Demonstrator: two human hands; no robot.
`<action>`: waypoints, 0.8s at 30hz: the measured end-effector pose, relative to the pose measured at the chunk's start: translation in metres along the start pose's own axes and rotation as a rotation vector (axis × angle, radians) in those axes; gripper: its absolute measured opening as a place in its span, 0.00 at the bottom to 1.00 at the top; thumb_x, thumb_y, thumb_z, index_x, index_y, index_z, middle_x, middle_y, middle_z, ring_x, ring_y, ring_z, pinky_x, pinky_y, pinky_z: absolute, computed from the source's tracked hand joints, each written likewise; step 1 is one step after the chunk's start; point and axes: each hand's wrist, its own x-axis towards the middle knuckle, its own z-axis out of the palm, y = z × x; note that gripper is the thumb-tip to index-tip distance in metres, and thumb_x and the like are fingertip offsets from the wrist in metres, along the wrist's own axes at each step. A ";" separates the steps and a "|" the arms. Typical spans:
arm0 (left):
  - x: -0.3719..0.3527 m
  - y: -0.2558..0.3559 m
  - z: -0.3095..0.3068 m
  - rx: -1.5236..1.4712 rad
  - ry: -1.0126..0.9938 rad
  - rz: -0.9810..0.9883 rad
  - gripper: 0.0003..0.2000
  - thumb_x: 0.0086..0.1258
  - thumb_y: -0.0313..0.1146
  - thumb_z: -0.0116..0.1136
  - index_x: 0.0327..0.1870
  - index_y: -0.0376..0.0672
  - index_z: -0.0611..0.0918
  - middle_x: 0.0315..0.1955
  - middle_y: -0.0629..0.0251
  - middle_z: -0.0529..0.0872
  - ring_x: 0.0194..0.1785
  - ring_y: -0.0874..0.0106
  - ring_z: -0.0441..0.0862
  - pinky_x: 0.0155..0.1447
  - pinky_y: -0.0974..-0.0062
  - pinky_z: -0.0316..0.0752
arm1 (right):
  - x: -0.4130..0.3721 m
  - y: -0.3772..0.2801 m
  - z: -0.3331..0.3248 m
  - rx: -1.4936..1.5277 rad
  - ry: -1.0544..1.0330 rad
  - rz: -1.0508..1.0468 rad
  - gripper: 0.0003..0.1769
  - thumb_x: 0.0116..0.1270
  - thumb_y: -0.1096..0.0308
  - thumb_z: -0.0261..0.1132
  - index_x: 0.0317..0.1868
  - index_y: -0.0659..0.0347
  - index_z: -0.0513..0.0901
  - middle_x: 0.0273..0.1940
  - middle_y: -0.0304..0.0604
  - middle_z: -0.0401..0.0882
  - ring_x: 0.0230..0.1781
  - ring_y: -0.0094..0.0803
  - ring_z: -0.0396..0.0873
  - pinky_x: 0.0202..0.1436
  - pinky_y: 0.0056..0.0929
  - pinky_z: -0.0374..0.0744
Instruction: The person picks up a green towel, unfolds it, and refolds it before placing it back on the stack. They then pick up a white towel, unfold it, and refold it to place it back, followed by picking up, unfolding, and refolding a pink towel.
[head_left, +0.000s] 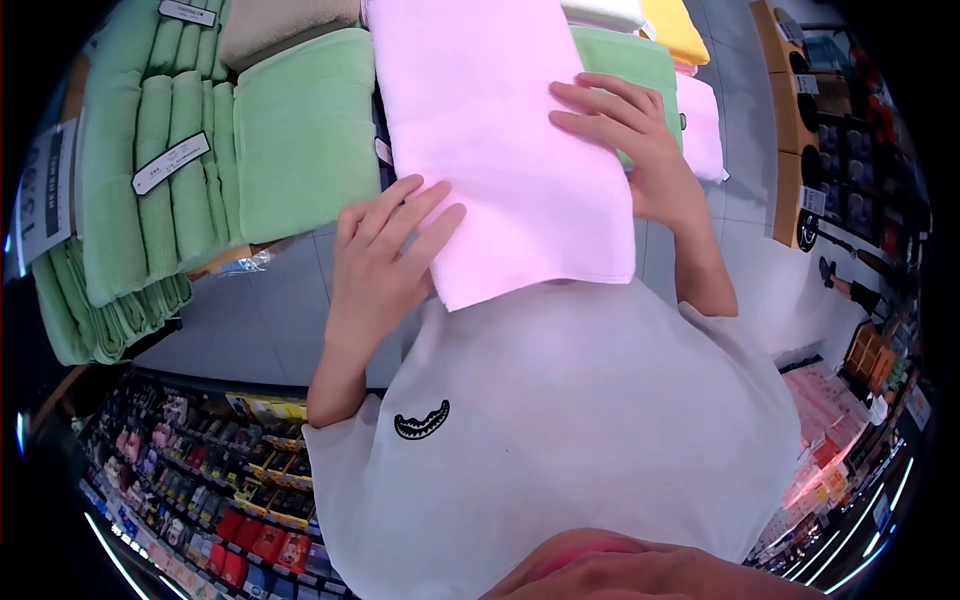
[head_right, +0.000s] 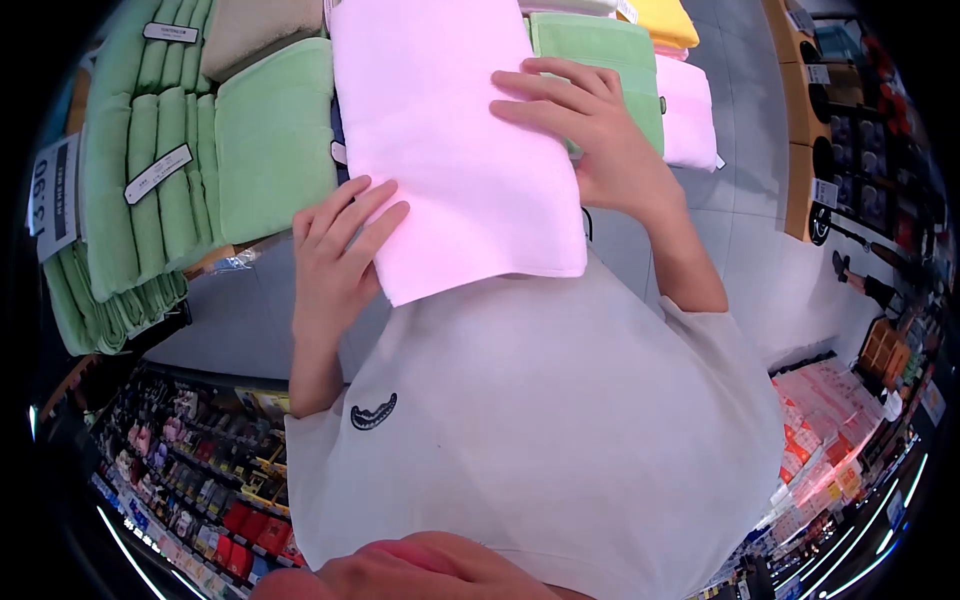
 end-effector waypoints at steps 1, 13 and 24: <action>0.002 -0.002 -0.005 -0.057 -0.014 0.040 0.23 0.54 0.26 0.67 0.56 0.48 0.85 0.66 0.62 0.80 0.65 0.62 0.79 0.55 0.68 0.68 | 0.000 0.003 -0.004 -0.010 0.005 -0.001 0.30 0.52 0.60 0.77 0.59 0.54 0.87 0.66 0.37 0.81 0.72 0.41 0.71 0.73 0.42 0.63; 0.081 -0.038 0.014 -0.784 0.309 -0.324 0.35 0.64 0.24 0.73 0.69 0.34 0.64 0.57 0.55 0.79 0.59 0.68 0.80 0.65 0.67 0.74 | 0.020 0.036 0.036 0.783 0.367 0.395 0.12 0.72 0.67 0.71 0.51 0.65 0.86 0.41 0.34 0.87 0.44 0.18 0.81 0.51 0.23 0.79; 0.097 -0.058 0.003 -1.053 0.296 -0.594 0.28 0.73 0.26 0.65 0.69 0.27 0.66 0.47 0.52 0.88 0.47 0.70 0.87 0.57 0.72 0.81 | 0.034 0.017 0.037 0.894 0.471 0.446 0.18 0.72 0.69 0.71 0.58 0.68 0.80 0.40 0.39 0.88 0.44 0.22 0.85 0.47 0.21 0.83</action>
